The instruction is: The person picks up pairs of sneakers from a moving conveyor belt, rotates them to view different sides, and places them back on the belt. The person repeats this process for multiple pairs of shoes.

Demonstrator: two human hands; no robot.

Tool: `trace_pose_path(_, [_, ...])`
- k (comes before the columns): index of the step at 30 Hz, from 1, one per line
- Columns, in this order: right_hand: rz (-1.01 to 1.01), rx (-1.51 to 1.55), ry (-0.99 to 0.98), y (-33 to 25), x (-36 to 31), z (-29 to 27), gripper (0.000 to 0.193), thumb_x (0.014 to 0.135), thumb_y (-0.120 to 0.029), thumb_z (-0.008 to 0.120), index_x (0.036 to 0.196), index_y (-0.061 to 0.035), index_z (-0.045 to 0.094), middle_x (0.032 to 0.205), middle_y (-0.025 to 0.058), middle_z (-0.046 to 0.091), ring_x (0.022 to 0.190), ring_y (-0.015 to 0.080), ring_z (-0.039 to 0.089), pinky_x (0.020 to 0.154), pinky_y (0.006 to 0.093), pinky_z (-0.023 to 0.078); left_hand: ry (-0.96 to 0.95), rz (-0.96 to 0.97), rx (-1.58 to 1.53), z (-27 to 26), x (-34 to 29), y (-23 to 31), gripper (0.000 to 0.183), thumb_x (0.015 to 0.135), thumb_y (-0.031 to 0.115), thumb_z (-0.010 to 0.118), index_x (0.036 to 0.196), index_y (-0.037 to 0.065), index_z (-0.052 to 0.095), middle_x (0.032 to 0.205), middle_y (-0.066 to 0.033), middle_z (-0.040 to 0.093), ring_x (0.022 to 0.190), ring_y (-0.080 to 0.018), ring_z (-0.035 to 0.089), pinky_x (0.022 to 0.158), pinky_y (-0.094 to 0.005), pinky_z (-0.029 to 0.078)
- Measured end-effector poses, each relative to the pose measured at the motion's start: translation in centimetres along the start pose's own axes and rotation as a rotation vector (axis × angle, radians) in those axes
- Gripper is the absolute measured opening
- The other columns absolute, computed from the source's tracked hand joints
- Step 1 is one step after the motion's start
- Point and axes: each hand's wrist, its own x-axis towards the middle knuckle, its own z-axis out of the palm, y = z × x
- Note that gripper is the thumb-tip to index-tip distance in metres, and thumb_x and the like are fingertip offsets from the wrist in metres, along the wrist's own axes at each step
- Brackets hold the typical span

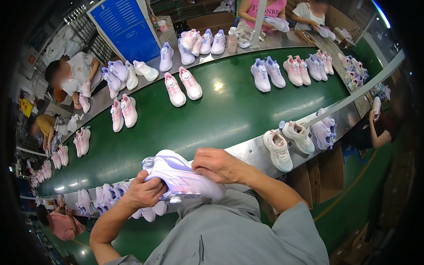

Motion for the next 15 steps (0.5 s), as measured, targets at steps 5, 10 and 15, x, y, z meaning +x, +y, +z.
trace_pose_path(5, [-0.103,-0.012,0.029,-0.2,2.5,1.3,0.011,0.091,-0.003,0.073,0.098,-0.0035,0.064,0.092,0.0111,0.059,0.086,0.032,0.063,0.077,0.0433,0.053,0.018,0.01,-0.035,0.1,0.3,0.5,0.008,0.079,0.015,0.07,0.074,0.011,0.066,0.081,0.002,0.059,0.087,-0.0124,0.054,0.078,-0.0362,0.041])
trace_pose_path(10, [-0.129,-0.113,0.038,0.4,4.7,2.1,0.009,0.09,-0.003,0.072,0.097,-0.0029,0.066,0.09,0.0121,0.059,0.084,0.0336,0.063,0.077,0.0444,0.053,0.001,0.092,-0.057,0.9,1.0,0.5,0.008,0.079,0.015,0.069,0.073,0.011,0.064,0.079,0.0004,0.056,0.086,-0.0143,0.053,0.079,-0.0365,0.042])
trace_pose_path(15, [-0.023,-0.003,-0.074,2.2,7.1,1.2,0.006,0.093,-0.006,0.069,0.096,-0.0012,0.067,0.094,0.0148,0.062,0.088,0.0359,0.064,0.079,0.0451,0.053,-0.074,0.101,-0.108,1.0,1.4,0.2,0.008,0.077,0.012,0.072,0.084,0.009,0.073,0.089,0.0012,0.066,0.091,-0.0127,0.058,0.077,-0.0373,0.044])
